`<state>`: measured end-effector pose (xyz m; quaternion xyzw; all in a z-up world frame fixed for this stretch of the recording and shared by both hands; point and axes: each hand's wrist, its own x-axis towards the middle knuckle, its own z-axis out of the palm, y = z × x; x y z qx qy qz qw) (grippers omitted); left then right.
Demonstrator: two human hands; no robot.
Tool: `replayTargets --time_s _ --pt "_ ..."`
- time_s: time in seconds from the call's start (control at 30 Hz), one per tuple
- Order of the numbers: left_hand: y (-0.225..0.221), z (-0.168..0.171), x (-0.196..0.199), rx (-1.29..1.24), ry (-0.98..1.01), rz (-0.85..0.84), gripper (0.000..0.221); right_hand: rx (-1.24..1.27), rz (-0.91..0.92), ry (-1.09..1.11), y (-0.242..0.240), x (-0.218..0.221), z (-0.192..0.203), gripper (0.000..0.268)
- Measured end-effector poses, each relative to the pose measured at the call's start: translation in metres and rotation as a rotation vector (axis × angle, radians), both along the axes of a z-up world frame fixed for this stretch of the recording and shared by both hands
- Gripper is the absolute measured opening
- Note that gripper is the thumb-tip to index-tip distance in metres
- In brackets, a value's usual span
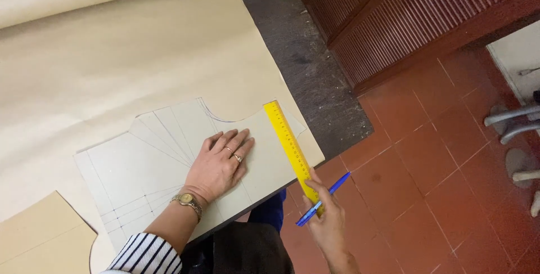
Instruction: Tracing and marking a garment pattern on a large sheet of paper using a ruler and a pen.
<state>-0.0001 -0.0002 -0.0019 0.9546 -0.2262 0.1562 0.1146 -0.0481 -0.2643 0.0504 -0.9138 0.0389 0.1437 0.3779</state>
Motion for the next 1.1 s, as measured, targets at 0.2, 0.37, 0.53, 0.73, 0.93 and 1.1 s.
replayTargets --time_s 0.2,0.37,0.53,0.73,0.93,1.1 --pt "0.000 -0.003 0.000 0.003 0.011 0.001 0.052 0.031 0.025 0.006 -0.006 0.005 -0.001 0.051" --pt "0.001 -0.001 0.000 0.010 0.005 -0.005 0.051 0.009 0.050 0.003 -0.006 0.007 0.000 0.055" --pt "0.001 -0.001 0.000 0.001 0.044 -0.012 0.050 -0.051 0.033 0.069 -0.002 0.009 0.006 0.057" --pt "-0.001 0.002 0.002 -0.015 -0.061 -0.007 0.042 -0.058 0.112 -0.026 -0.004 0.008 0.010 0.059" --pt "-0.004 -0.002 0.028 -0.146 -0.131 -0.147 0.016 -0.017 0.133 -0.075 -0.004 0.007 0.009 0.058" --pt "-0.020 -0.004 0.046 -0.028 -0.148 -0.046 0.028 -0.018 0.154 -0.075 -0.004 0.007 0.008 0.055"
